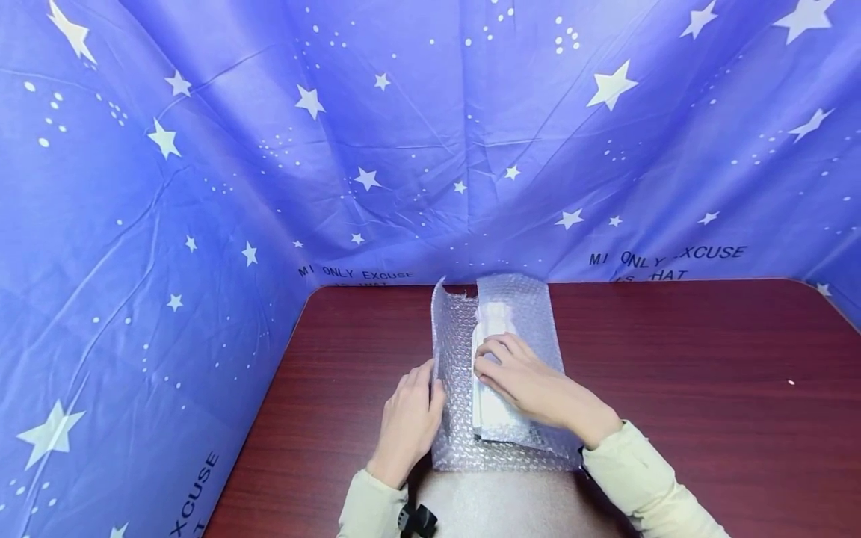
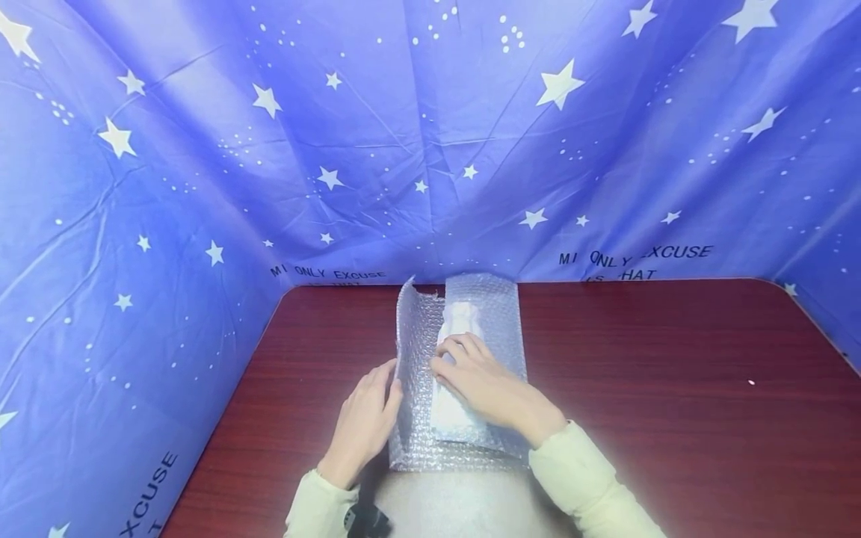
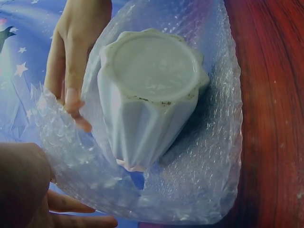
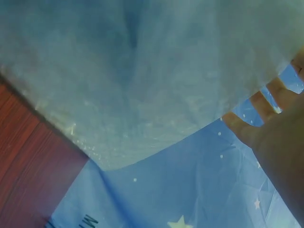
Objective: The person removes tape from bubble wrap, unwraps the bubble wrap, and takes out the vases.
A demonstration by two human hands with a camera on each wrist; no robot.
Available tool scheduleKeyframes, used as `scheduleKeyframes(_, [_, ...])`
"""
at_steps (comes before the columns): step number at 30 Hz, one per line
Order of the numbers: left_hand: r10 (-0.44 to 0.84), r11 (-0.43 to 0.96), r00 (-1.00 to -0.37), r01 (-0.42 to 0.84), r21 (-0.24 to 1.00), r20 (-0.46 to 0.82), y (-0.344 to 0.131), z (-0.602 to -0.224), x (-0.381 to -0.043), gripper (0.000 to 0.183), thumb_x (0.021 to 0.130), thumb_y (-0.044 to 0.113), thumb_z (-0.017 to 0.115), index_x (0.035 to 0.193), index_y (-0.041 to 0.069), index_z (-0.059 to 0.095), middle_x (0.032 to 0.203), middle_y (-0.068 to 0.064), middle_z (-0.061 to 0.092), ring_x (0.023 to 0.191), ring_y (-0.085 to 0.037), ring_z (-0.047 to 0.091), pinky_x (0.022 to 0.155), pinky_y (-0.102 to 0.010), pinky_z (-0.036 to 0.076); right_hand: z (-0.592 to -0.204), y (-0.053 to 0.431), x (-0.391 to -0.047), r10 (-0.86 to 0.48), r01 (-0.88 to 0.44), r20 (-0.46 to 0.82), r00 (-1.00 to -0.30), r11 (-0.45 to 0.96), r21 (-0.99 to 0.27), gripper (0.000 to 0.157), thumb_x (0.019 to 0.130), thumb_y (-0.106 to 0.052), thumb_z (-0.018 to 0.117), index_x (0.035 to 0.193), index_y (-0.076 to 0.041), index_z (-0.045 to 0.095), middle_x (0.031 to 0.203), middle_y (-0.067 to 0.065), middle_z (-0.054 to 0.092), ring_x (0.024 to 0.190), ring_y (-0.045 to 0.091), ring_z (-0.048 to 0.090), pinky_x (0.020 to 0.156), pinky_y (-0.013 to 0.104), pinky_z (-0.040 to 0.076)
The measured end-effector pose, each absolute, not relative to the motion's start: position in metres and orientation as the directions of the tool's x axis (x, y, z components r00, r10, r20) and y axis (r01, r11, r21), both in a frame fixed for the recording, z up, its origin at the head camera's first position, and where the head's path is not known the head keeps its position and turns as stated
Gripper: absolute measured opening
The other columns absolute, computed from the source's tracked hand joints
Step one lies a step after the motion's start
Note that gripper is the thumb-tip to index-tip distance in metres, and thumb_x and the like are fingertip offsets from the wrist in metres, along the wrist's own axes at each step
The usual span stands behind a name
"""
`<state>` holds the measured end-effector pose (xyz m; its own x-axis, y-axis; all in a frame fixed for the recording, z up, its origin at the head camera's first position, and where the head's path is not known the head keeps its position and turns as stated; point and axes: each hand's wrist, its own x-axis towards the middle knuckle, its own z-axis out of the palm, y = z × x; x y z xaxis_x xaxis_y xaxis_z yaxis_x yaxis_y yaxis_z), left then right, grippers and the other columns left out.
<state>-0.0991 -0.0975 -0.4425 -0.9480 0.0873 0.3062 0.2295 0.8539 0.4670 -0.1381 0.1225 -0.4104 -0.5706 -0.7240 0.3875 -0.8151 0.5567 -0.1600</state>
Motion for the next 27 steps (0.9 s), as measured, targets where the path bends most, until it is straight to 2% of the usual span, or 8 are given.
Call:
scheduleKeyframes(11, [0.09, 0.858, -0.948, 0.229, 0.459, 0.304, -0.106, -0.441, -0.099, 0.038, 0.1, 0.022, 0.048, 0.132, 0.004, 0.06, 0.122, -0.011, 0.068, 0.108, -0.031, 0.066, 0.083, -0.049, 0.055, -0.41, 0.147, -0.131, -0.675, -0.798, 0.447, -0.587, 0.575, -0.18, 0.006, 0.101, -0.016, 0.052, 0.097, -0.016, 0.057, 0.116, 0.002, 0.056, 0.12, 0.028, 0.05, 0.105, 0.047, 0.041])
scheduleKeyframes(21, [0.069, 0.872, -0.947, 0.21, 0.442, 0.315, -0.121, -0.443, -0.103, 0.031, 0.097, 0.013, 0.055, 0.124, 0.004, 0.065, 0.114, -0.013, 0.072, 0.098, -0.034, 0.069, 0.075, -0.051, 0.056, -0.415, 0.172, -0.129, -0.64, -0.773, 0.468, -0.61, 0.61, -0.173, 0.006, 0.099, -0.013, 0.055, 0.1, -0.012, 0.06, 0.12, 0.009, 0.058, 0.12, 0.029, 0.049, 0.104, 0.048, 0.042])
scheduleKeyframes(27, [0.059, 0.873, -0.951, 0.197, 0.447, 0.304, -0.129, -0.444, -0.104, 0.029, 0.096, 0.012, 0.057, 0.121, 0.005, 0.068, 0.113, -0.012, 0.072, 0.1, -0.033, 0.07, 0.078, -0.05, 0.056, -0.418, 0.19, -0.126, -0.599, -0.758, 0.511, -0.617, 0.627, -0.18, 0.008, 0.097, -0.008, 0.055, 0.102, -0.008, 0.062, 0.12, 0.012, 0.058, 0.118, 0.031, 0.049, 0.101, 0.049, 0.042])
